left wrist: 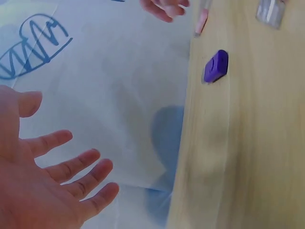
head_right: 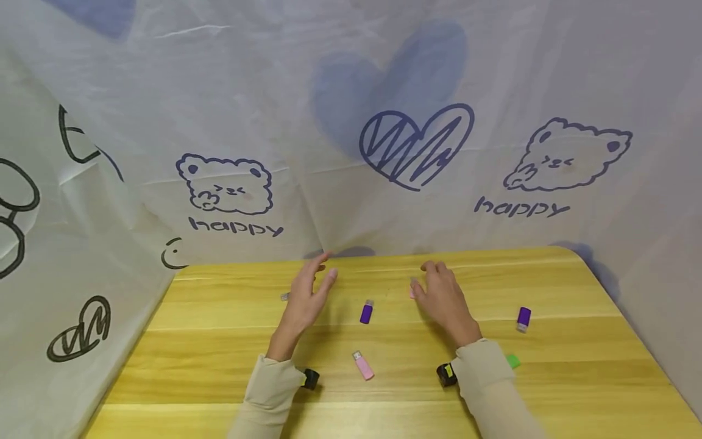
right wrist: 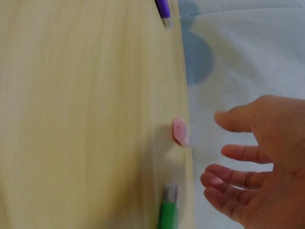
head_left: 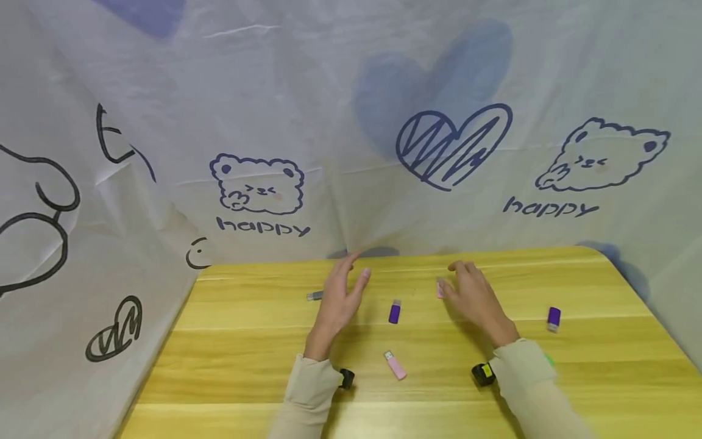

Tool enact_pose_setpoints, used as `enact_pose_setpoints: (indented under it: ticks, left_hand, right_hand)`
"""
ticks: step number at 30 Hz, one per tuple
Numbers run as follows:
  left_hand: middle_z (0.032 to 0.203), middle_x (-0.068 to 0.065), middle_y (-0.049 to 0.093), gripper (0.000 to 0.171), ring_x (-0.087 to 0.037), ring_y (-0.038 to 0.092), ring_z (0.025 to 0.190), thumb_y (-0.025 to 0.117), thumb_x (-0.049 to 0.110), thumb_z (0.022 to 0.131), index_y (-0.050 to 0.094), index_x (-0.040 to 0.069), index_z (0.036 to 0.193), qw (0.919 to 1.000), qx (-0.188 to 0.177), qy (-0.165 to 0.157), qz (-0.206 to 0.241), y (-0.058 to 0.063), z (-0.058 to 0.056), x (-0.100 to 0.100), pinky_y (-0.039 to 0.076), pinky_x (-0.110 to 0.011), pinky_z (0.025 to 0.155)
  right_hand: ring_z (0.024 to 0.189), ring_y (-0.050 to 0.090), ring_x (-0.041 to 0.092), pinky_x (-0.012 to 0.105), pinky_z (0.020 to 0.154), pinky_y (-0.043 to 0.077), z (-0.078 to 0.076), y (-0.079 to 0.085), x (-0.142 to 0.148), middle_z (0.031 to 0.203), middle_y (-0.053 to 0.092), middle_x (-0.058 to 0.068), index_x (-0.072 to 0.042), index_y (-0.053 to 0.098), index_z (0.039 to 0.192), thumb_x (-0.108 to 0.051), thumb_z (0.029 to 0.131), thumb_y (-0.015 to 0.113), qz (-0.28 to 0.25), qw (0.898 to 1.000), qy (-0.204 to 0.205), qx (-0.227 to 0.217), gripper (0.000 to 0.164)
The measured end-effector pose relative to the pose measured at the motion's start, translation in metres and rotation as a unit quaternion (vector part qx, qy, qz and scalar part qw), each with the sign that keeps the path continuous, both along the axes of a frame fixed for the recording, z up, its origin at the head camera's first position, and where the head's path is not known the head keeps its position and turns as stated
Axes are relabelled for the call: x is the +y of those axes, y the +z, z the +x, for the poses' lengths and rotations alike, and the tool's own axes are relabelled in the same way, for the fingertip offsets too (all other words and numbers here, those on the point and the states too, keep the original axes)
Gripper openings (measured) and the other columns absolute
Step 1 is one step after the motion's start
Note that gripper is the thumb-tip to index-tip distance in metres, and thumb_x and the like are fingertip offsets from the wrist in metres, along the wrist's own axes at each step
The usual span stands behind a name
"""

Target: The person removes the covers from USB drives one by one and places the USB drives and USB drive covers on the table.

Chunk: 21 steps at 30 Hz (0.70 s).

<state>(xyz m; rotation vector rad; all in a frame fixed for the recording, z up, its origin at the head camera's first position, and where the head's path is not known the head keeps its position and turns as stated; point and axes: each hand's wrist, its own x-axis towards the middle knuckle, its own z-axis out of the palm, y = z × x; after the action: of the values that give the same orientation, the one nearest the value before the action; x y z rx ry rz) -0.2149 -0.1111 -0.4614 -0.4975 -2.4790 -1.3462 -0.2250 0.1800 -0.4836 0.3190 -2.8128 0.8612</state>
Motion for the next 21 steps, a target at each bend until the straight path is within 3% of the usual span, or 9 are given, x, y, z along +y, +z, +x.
enact_pose_setpoints:
  ticks: [5,11,15,18,21]
  left_hand:
    - [0.142,-0.023,0.054,0.051,-0.045,0.056,0.123,0.056,0.031,0.107,0.048,0.004,0.15,0.9987,-0.026,-0.005,0.044,-0.006,-0.001,0.002,0.047,-0.063,0.102]
    - [0.133,-0.019,0.06,0.043,-0.038,0.063,0.113,0.061,0.024,0.105,0.055,0.006,0.143,0.9983,-0.039,-0.019,0.039,-0.004,-0.003,0.012,0.053,-0.059,0.094]
    - [0.129,-0.016,0.062,0.04,-0.033,0.066,0.107,0.061,0.024,0.104,0.058,0.006,0.141,0.9975,-0.05,-0.026,0.043,-0.004,-0.001,0.017,0.056,-0.052,0.091]
    - [0.128,-0.016,0.063,0.039,-0.031,0.065,0.106,0.058,0.025,0.106,0.058,0.006,0.14,0.9969,-0.053,-0.031,0.05,-0.007,0.0,0.016,0.057,-0.047,0.089]
    - [0.129,-0.016,0.063,0.039,-0.031,0.065,0.108,0.052,0.029,0.109,0.059,0.005,0.14,0.9965,-0.054,-0.032,0.055,-0.009,0.001,0.015,0.057,-0.045,0.09]
  right_hand:
    - [0.114,0.055,0.049,0.06,0.091,0.05,-0.006,-0.011,-0.011,0.127,0.055,0.032,0.011,0.056,0.131,-0.019,0.102,0.06,-0.016,0.999,-0.015,-0.028,0.042]
    - [0.11,0.055,0.049,0.059,0.09,0.052,-0.016,-0.01,-0.015,0.125,0.053,0.034,0.014,0.054,0.131,-0.018,0.102,0.057,0.002,0.996,-0.04,-0.074,0.043]
    - [0.103,0.054,0.049,0.057,0.083,0.05,-0.019,-0.008,-0.018,0.115,0.054,0.034,0.014,0.057,0.113,-0.013,0.1,0.057,0.006,0.995,-0.045,-0.091,0.029]
    - [0.095,0.052,0.043,0.051,0.076,0.047,-0.02,-0.007,-0.022,0.106,0.054,0.03,0.006,0.055,0.095,-0.008,0.099,0.054,0.005,0.993,-0.048,-0.11,0.015]
    - [0.083,0.046,0.034,0.043,0.069,0.042,-0.021,-0.007,-0.025,0.093,0.052,0.021,-0.001,0.052,0.081,-0.003,0.1,0.05,0.0,0.989,-0.052,-0.137,0.019]
